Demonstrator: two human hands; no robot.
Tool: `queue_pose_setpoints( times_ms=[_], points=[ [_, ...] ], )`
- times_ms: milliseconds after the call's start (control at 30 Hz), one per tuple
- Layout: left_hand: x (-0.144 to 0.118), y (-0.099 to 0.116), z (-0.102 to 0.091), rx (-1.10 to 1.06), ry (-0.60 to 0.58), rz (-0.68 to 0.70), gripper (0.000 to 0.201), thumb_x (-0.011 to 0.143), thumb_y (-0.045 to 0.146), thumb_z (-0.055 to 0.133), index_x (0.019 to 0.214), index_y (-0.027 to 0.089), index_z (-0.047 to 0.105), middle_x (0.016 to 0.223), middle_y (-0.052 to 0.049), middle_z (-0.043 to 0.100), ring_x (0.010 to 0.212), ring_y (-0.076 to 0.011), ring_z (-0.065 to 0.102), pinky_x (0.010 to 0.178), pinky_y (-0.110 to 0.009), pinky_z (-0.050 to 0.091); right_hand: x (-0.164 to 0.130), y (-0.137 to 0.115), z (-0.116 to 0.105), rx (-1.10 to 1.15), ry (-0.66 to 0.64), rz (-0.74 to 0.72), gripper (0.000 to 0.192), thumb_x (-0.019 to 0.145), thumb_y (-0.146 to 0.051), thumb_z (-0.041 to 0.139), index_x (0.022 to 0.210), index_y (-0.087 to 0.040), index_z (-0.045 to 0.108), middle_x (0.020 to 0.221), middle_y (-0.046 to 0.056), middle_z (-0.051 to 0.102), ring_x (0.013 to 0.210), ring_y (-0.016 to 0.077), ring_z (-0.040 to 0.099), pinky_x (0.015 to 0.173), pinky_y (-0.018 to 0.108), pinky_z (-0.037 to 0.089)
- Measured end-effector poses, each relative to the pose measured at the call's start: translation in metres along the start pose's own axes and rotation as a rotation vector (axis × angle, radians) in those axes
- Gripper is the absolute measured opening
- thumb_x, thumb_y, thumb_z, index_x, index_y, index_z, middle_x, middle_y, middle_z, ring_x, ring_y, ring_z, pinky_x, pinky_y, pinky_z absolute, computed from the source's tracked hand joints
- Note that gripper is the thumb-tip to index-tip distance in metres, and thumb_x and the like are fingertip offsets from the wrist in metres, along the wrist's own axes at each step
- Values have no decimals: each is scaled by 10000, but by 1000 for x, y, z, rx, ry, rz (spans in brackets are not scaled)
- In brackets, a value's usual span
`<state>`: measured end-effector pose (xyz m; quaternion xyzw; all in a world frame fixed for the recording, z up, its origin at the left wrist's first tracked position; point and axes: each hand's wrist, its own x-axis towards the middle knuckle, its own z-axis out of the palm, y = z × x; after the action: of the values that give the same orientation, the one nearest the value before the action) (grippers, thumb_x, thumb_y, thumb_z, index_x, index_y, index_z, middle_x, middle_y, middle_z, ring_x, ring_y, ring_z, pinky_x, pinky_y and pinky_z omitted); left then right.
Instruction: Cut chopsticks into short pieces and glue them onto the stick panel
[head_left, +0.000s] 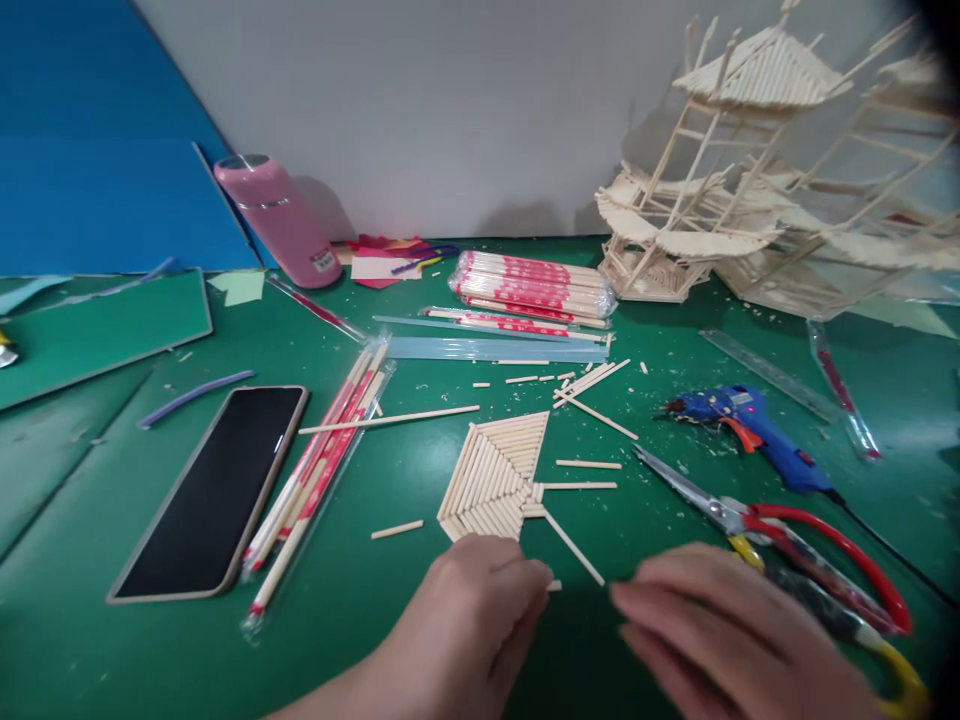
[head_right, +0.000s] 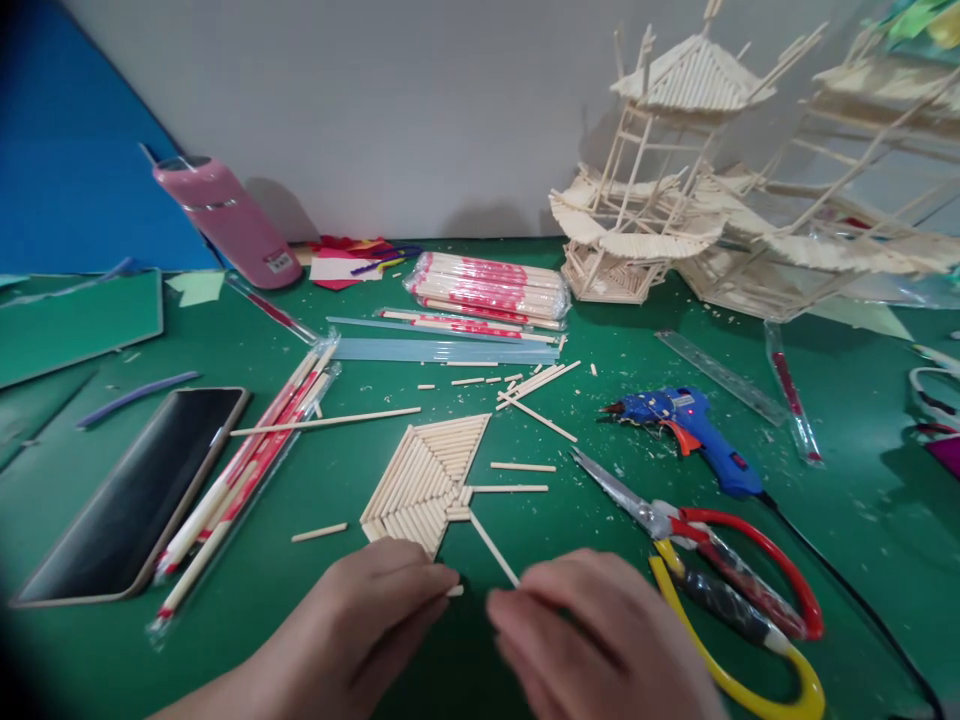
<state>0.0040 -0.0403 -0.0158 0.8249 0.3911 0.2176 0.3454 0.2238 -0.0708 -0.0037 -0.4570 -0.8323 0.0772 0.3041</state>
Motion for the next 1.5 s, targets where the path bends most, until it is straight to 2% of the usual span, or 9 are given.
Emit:
queue_pose_setpoints(
  times_ms=[167,433,600,800,900,1067,1133,1300,1500],
  points=[
    [-5,4,0,-72,-31,-24,196,818,98,416,718,165,570,635,-2,607,543,-94,533,512,-172,403,33,-20,29,152,-153,26,149,820,-230,526,815,-235,675,678,3,662,626,107,600,584,199,494],
    [-8,1,-6,-59,21,-28,194,813,97,413,757,189,575,649,15,631,556,-93,574,530,-149,432,30,-13,37,159,-61,-120,141,828,-154,518,821,-196,652,702,-2,677,616,102,592,579,216,478],
    [-4,0,-10,-29,-55,-27,207,824,116,405,741,177,584,650,-14,595,561,-106,545,509,-167,423,33,-14,38,169,-33,-91,146,834,-140,493,793,-194,623,703,6,679,634,110,610,606,226,493],
    [9,-10,-3,168,66,61,287,853,167,358,650,176,560,604,-29,533,556,-133,482,491,-220,371,29,5,30,181,-31,-14,142,773,-124,546,884,-200,592,775,29,662,678,122,616,614,221,504],
    [9,-19,4,176,235,198,284,872,176,334,721,178,574,588,-18,512,536,-135,435,497,-244,326,17,31,11,-62,31,164,159,784,-201,553,939,-223,583,869,42,648,768,158,619,698,269,504],
    [4,-25,4,85,200,139,150,822,102,438,799,164,572,654,-16,526,611,-138,427,589,-274,323,-1,63,-15,-236,131,636,239,788,-428,530,950,-258,571,891,34,628,627,152,607,530,255,505],
    [5,-25,3,89,171,103,155,823,100,441,762,170,565,666,-15,537,635,-143,422,619,-290,310,0,57,-12,-203,94,588,207,792,-414,534,920,-256,574,879,36,628,654,150,602,546,243,506],
    [7,-25,5,196,141,86,188,842,128,428,713,180,556,651,-2,553,655,-151,411,627,-310,264,24,16,21,62,-145,104,162,809,-184,531,957,-229,582,852,21,613,766,123,581,661,222,479],
    [7,-26,8,213,153,113,241,840,121,394,664,170,552,602,6,537,617,-144,389,615,-309,260,41,0,47,91,-277,27,157,846,-194,480,877,-214,633,743,5,587,660,119,516,581,246,414]
  ],
)
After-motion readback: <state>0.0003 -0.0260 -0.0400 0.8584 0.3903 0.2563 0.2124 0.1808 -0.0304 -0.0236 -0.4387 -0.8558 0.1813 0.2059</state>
